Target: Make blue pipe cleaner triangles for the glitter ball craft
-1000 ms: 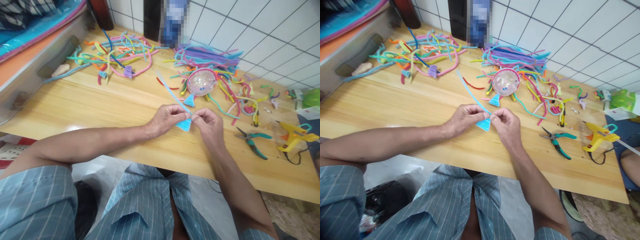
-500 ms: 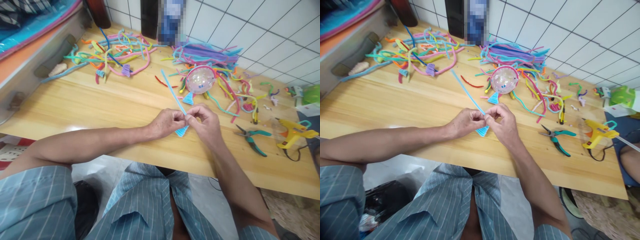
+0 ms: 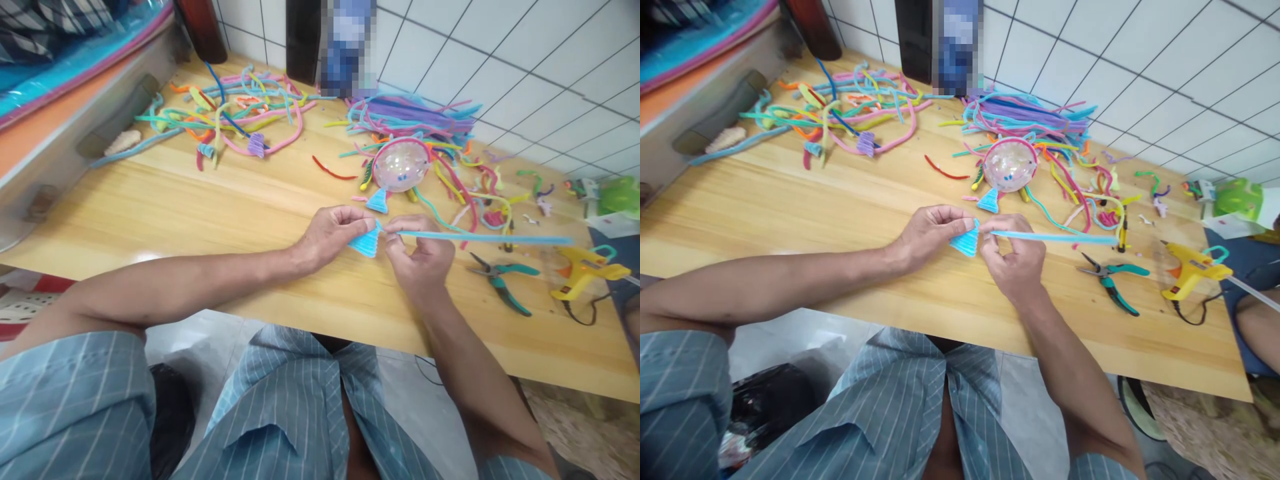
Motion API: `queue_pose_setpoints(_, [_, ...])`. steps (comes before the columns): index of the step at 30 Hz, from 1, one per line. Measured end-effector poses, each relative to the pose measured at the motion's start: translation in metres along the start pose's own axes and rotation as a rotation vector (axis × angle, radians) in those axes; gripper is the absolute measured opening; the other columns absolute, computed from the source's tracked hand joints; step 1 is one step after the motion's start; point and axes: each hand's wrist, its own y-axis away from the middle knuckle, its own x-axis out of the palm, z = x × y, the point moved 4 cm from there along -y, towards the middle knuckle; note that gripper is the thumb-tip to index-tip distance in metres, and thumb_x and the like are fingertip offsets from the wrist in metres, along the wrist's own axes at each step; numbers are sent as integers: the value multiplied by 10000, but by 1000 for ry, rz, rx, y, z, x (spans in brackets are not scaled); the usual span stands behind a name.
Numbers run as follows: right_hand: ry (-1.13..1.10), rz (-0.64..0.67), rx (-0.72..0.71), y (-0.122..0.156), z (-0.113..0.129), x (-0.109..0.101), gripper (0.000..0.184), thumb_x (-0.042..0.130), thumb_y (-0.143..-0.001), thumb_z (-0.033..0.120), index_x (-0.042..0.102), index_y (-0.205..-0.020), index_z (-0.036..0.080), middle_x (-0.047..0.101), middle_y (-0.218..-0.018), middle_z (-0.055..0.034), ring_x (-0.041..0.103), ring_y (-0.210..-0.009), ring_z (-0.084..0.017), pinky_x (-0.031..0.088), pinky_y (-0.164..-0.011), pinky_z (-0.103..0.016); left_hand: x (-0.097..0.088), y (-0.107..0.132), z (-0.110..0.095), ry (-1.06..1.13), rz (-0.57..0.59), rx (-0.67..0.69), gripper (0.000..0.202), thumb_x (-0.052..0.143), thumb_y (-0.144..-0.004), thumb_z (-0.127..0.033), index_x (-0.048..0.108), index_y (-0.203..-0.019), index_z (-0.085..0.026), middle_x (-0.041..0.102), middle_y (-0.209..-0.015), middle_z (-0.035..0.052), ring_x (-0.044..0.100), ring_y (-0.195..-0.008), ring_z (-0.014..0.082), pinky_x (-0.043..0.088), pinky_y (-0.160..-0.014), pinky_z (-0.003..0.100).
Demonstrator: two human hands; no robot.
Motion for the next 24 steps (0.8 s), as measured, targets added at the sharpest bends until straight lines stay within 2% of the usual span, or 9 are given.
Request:
queue_pose_setpoints(3, [90,6,-181,0,6,-3,260,659,-898,75,754,-981,302,845,-931,7,816,-878,-229,663,-828,-409,1,0,0,64,17,0,543,1000,-701,-613,825,-916,-147,793,-871,27,672,-787,133,560,-809,292])
queue_pose_setpoints(5, [125,51,-191,1,7,-3,245,674,-904,96,765,-958,317,858,-952,2,826,-897,-239,669,-841,-422,2,1,0,105,32,1,529,1001,-708,-610,824,-905,-152,785,-854,12,664,-784,122,555,-821,286])
queue_pose_setpoints(10, [124,264,26,3,1,0,145,747,-924,234,779,-831,341,866,-1034,-41,822,-1027,-314,657,-974,-534,5,3,-3,128,29,-23,521,1021,-685,-577,817,-902,-149,787,-875,15,670,-809,128,548,-824,285])
queue_pose_setpoints(13, [129,324,31,4,1,1,142,740,-930,255,772,-820,340,863,-1038,-43,812,-1055,-325,650,-963,-548,5,3,-4,96,14,-40,529,1032,-655,-564,803,-880,-144,783,-867,19,672,-814,134,547,-815,286])
queue_pose_setpoints(15, [122,323,15,4,1,2,126,733,-936,258,766,-849,342,858,-1054,-45,801,-1070,-321,644,-974,-544,4,2,-5,76,8,-48,523,1030,-652,-555,797,-873,-143,778,-861,17,670,-812,134,549,-812,285])
queue_pose_setpoints(17, [87,254,39,5,1,3,76,741,-933,269,763,-948,339,843,-1094,-61,786,-1086,-315,643,-990,-537,3,1,-6,55,10,-34,511,1011,-681,-557,797,-887,-141,773,-871,18,667,-814,134,548,-809,285])
queue_pose_setpoints(19, [-2,149,124,5,-1,4,181,747,-920,287,734,-1097,324,812,-1133,-75,773,-1078,-298,660,-942,-506,1,-1,-8,29,8,10,502,985,-721,-566,796,-908,-141,770,-899,26,670,-841,138,541,-815,285])
queue_pose_setpoints(21, [-143,97,248,8,-4,7,293,747,-908,304,676,-1192,303,778,-1134,-63,767,-1045,-264,667,-867,-448,-1,-3,-10,14,1,52,515,967,-740,-593,784,-912,-144,764,-916,32,669,-865,143,536,-825,285])
queue_pose_setpoints(24, [-319,159,412,12,-8,19,323,776,-901,344,626,-1180,282,760,-1095,-33,763,-994,-215,652,-835,-385,-3,-4,-9,19,-10,77,561,963,-725,-650,749,-884,-156,750,-897,25,658,-857,143,538,-833,283])
